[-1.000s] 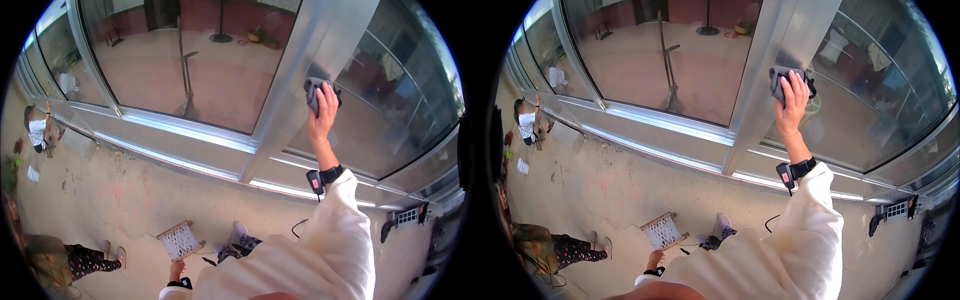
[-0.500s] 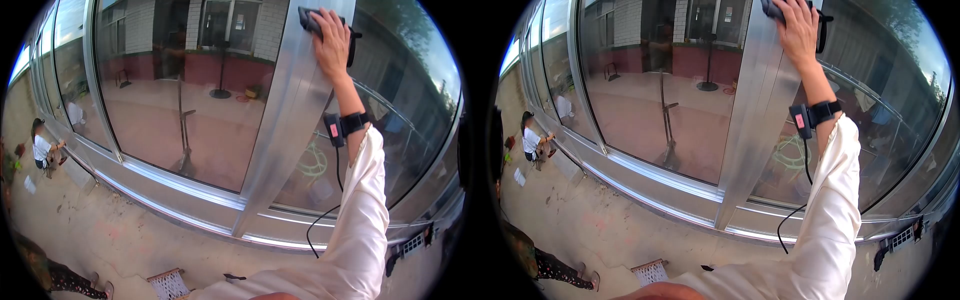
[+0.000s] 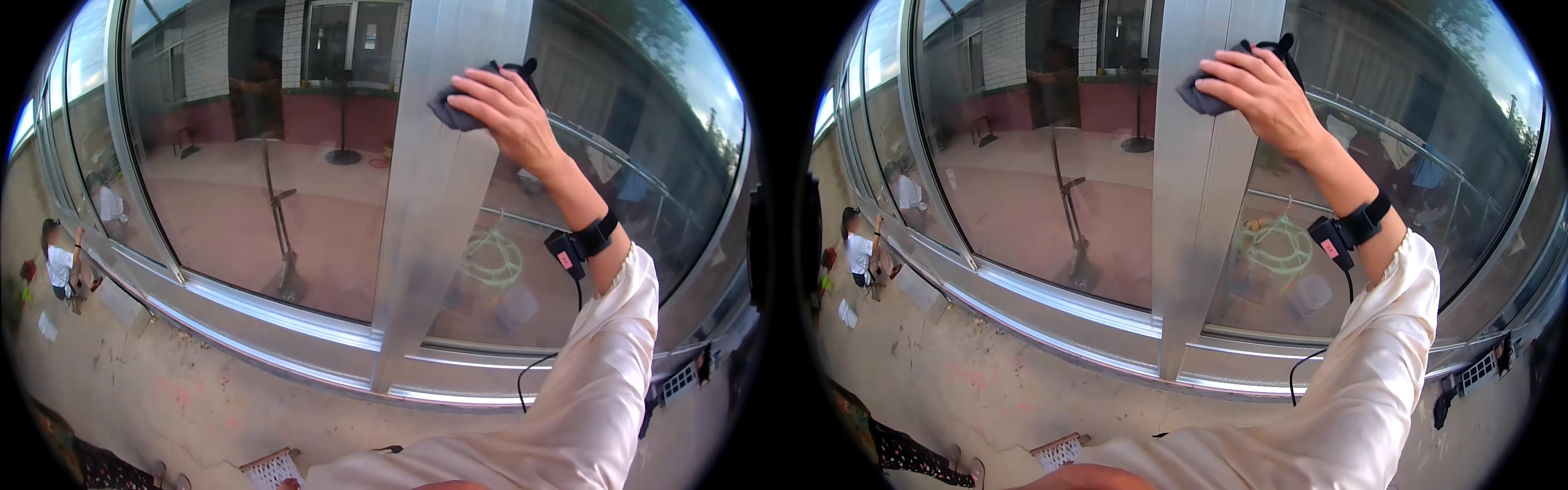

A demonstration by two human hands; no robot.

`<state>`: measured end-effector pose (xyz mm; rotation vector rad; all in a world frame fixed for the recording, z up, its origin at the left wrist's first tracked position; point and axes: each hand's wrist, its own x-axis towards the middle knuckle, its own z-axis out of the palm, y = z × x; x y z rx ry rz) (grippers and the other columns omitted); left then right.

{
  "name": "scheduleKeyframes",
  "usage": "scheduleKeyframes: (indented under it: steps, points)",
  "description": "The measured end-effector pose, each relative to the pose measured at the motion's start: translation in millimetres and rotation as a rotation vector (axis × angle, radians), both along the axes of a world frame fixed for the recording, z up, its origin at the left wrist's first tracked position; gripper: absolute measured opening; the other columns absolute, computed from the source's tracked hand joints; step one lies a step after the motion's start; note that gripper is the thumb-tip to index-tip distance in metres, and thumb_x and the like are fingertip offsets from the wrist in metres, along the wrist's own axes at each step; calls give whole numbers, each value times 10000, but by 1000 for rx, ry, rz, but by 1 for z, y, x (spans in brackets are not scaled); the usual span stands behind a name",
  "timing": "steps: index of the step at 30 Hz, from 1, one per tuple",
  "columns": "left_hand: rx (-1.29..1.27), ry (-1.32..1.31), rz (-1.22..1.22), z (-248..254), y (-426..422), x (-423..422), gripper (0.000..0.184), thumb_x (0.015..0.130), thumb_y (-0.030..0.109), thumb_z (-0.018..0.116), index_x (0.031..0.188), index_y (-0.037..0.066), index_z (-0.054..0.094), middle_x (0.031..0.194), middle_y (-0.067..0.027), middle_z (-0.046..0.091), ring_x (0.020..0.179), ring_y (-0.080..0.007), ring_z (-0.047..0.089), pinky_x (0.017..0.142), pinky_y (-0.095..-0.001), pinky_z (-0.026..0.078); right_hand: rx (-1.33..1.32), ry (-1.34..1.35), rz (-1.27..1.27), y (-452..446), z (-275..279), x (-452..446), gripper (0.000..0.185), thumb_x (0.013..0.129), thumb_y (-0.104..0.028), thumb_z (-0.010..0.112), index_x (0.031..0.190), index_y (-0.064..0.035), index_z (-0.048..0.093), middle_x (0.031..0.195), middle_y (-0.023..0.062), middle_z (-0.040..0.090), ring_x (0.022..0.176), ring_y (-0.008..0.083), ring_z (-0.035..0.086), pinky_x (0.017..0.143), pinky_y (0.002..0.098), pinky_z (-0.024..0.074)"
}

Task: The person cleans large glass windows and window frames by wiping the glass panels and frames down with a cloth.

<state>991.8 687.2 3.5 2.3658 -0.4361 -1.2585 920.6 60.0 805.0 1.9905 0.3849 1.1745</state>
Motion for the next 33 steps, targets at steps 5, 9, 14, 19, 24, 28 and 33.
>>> scheduleKeyframes:
  steps: [5,9,14,19,24,28,33]
  points:
    - [-85,-371,69,47,-18,29,253,846,252,536,1009,79,624,864,-168,632,789,-323,625,665,-411,500,-145,-457,17,-21,97,-46,434,721,48,549,1109,-124,637,1139,54,618,1044,258,581,900,364,449]
    - [-245,-516,252,126,-86,63,255,827,241,559,1018,109,664,871,-200,656,819,-361,640,718,-434,511,150,-564,7,-52,165,-52,417,746,11,509,1143,-84,594,1286,121,518,1231,315,429,1037,407,327]
    - [-290,-550,191,189,-156,59,264,829,266,559,1026,129,670,910,-172,667,834,-345,645,733,-429,516,6,-490,12,-50,86,-40,479,706,48,527,1142,-127,622,1170,44,605,1139,246,522,961,356,398]
    - [-354,-537,-3,192,-179,47,263,830,267,554,1032,143,669,934,-133,674,841,-330,642,739,-413,516,158,-211,-31,-36,-73,-61,367,743,-29,531,1091,-67,640,1186,36,598,1131,221,519,968,427,362]
    - [-372,-533,-158,202,-173,67,276,808,248,578,1055,155,659,928,-131,673,844,-327,639,740,-415,515,211,689,-205,-28,-267,-108,340,722,-123,569,1055,-89,631,1169,20,585,1094,208,523,964,394,401]
    - [-469,-645,-313,201,-179,104,303,789,227,605,1076,138,647,893,-147,671,821,-334,641,719,-421,516,739,1206,-232,-26,-277,-136,327,678,-24,573,972,-128,671,1031,10,648,982,230,580,837,337,502]
    - [-589,-812,-237,325,-244,111,379,832,239,615,1185,107,577,1093,-145,624,953,-325,610,798,-431,497,667,-29,32,17,-61,-144,500,635,123,530,1084,-77,626,1178,95,601,1139,307,525,979,383,409]
